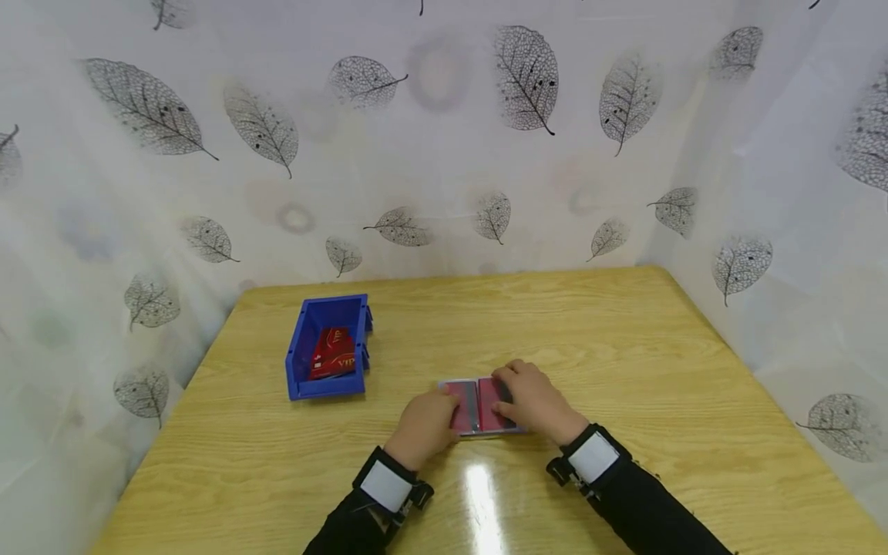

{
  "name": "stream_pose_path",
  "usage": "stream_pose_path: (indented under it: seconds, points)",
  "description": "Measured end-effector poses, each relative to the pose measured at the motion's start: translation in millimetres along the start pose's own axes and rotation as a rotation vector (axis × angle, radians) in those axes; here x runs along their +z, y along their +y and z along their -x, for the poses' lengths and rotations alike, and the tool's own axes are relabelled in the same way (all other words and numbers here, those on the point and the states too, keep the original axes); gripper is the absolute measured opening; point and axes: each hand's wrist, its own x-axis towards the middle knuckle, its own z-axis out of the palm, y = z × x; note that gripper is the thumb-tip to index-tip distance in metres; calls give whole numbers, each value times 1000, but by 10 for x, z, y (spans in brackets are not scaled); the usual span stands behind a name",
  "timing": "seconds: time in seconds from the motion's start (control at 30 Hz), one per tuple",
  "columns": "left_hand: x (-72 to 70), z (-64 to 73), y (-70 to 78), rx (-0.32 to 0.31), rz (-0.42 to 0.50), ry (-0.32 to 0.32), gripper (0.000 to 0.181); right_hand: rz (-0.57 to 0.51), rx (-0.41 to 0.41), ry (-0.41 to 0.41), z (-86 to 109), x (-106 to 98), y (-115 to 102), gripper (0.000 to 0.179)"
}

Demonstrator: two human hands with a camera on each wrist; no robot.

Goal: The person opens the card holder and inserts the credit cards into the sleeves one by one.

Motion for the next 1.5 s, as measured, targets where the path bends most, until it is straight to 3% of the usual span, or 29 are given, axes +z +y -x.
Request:
stream_pose_path:
  seconds: [0.23,0.5,0.57,0.7,0.8,1.03,1.17,1.27,1.4,1.5]
  points:
    - [52,-102,159,3,-34,33,28,-123,46,77,12,-95,-35,42]
    - [91,-130,237,-23,-39,115,29,-93,-30,154,25,-91,-231,53]
    - [94,-129,237,-46,-5,115,40,-79,-43,156,33,-66,-290,57]
    - [110,-138,220,-112,63,82,83,-76,-59,127,32,-11,-386,55]
    - [125,-138,201,-127,51,85,95,-71,-61,119,16,48,-423,50]
    - [127,-109,194,-66,47,163,72,-45,-44,107,27,144,-473,37]
    - [109,-95,202,-40,60,184,36,-18,-80,117,30,158,-469,5]
    - [107,-84,201,-23,64,185,18,9,-120,119,28,164,-455,26]
    - [113,-71,180,-5,102,164,16,34,-155,115,25,167,-437,26]
    - [99,-72,127,-3,187,99,20,53,-166,102,19,157,-428,23]
